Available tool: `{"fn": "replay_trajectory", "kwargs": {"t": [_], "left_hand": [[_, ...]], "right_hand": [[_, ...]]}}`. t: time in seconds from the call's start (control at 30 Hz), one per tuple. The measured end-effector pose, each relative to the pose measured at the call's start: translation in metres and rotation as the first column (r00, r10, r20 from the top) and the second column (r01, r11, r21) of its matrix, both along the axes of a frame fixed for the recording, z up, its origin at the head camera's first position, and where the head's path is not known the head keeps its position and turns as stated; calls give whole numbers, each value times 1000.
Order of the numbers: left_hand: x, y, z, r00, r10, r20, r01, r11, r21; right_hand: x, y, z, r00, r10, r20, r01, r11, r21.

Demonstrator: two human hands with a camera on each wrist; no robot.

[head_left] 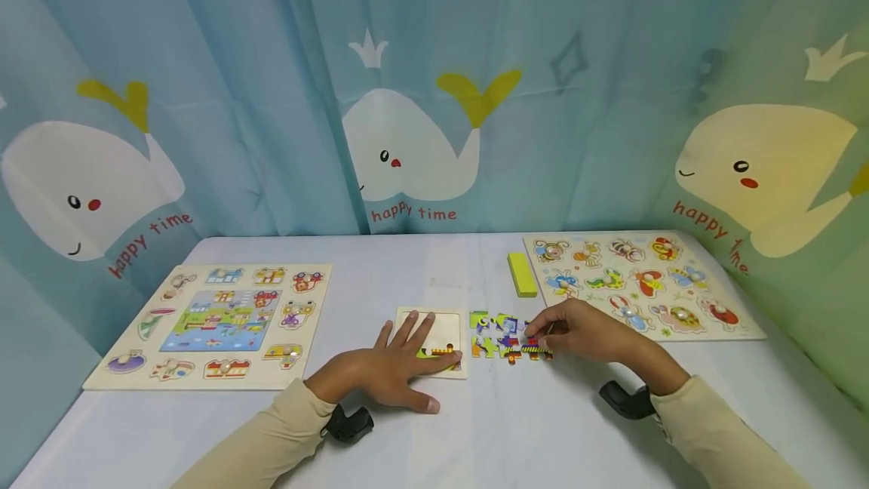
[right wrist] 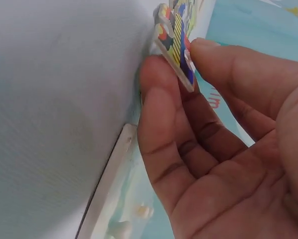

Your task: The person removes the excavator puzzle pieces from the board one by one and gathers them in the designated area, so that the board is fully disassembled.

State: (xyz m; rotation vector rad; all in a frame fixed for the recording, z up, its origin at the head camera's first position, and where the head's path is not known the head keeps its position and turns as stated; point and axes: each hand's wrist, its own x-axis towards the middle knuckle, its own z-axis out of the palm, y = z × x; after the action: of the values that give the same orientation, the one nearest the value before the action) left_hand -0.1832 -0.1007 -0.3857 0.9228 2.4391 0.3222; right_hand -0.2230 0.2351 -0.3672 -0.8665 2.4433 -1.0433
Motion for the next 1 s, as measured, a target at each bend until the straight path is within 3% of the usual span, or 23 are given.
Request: {"fn": "replay_trajectory", "kwargs": {"t": [0.17,0.37,0.6,0.87,1.0], "left_hand": [[-2,-1,-2,1000,-4,-3,4,1000,26],[-1,-2,-4,1000,1,-8,-1,1000,26],[0,-3,-3,1000,-5,-14,5,1000,14],[1,-3,-2,1000,3,-12,-3,1000,11],[1,-3,-1,1000,5,-6,-5,1000,22]], "right_hand": [[-1,-2,1,999,-11,-50,13,999,36],[-2,-5,-2,1000,6,-23,-5,999,36],[-3,0,0,990,32,-136,-24,998,61],[-5,1,-1,1000,-8,26,7,999,38],[-4,2,-1,1000,-6,9,5,999,52]]}}
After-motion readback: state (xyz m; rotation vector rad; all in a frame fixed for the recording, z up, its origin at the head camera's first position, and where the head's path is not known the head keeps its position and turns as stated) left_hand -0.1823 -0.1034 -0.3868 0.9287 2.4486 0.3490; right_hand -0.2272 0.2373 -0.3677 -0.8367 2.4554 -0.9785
